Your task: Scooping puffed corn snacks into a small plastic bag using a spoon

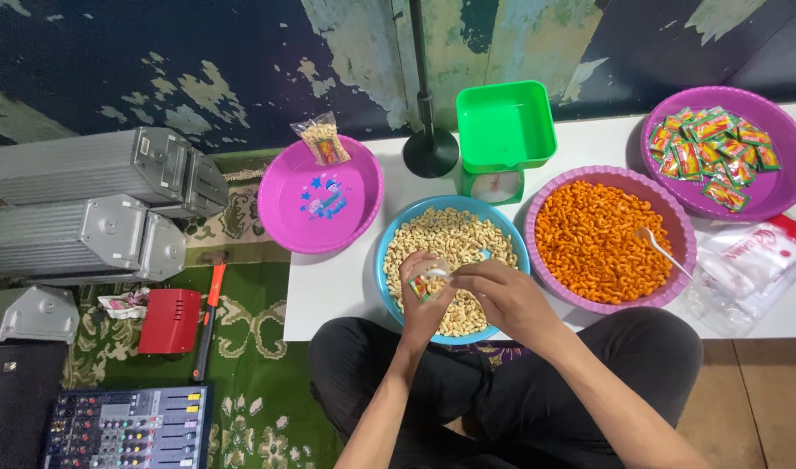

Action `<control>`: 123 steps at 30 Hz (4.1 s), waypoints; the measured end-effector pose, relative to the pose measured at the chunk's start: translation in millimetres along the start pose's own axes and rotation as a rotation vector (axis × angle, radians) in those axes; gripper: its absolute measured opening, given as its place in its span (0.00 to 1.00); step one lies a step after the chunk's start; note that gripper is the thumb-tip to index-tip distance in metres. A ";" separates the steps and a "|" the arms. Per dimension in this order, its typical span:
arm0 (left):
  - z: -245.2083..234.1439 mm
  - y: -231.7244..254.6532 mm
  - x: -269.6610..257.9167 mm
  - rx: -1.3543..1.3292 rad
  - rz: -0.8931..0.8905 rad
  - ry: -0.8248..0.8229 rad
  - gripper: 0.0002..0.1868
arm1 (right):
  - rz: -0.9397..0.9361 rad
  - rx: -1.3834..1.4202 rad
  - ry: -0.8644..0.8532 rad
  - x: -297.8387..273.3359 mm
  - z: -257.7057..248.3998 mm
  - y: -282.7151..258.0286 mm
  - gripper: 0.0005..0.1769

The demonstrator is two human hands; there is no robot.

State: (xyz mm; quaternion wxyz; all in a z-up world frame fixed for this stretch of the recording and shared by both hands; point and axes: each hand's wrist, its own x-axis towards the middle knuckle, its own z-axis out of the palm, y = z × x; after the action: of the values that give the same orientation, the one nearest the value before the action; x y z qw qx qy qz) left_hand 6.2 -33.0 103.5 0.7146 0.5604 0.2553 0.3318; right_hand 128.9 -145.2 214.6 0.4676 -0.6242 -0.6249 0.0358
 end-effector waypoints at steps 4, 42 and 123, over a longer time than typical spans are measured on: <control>-7.4 -26.9 4.6 -0.019 0.078 0.009 0.39 | -0.013 -0.039 0.005 3.5 -3.7 -10.7 0.12; -40.4 -69.2 -8.0 -0.005 -0.155 0.124 0.44 | 0.755 0.001 0.376 -84.3 27.9 141.1 0.13; -66.1 -48.1 41.2 0.038 0.078 0.432 0.43 | 0.797 0.621 0.082 -37.7 85.5 189.0 0.05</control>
State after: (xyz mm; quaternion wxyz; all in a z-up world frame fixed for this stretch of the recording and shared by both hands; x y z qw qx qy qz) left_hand -6.7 32.8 41.2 0.6192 0.4991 0.3870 0.4666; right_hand 208.1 -88.5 27.5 0.6053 -0.6465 -0.2790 0.3713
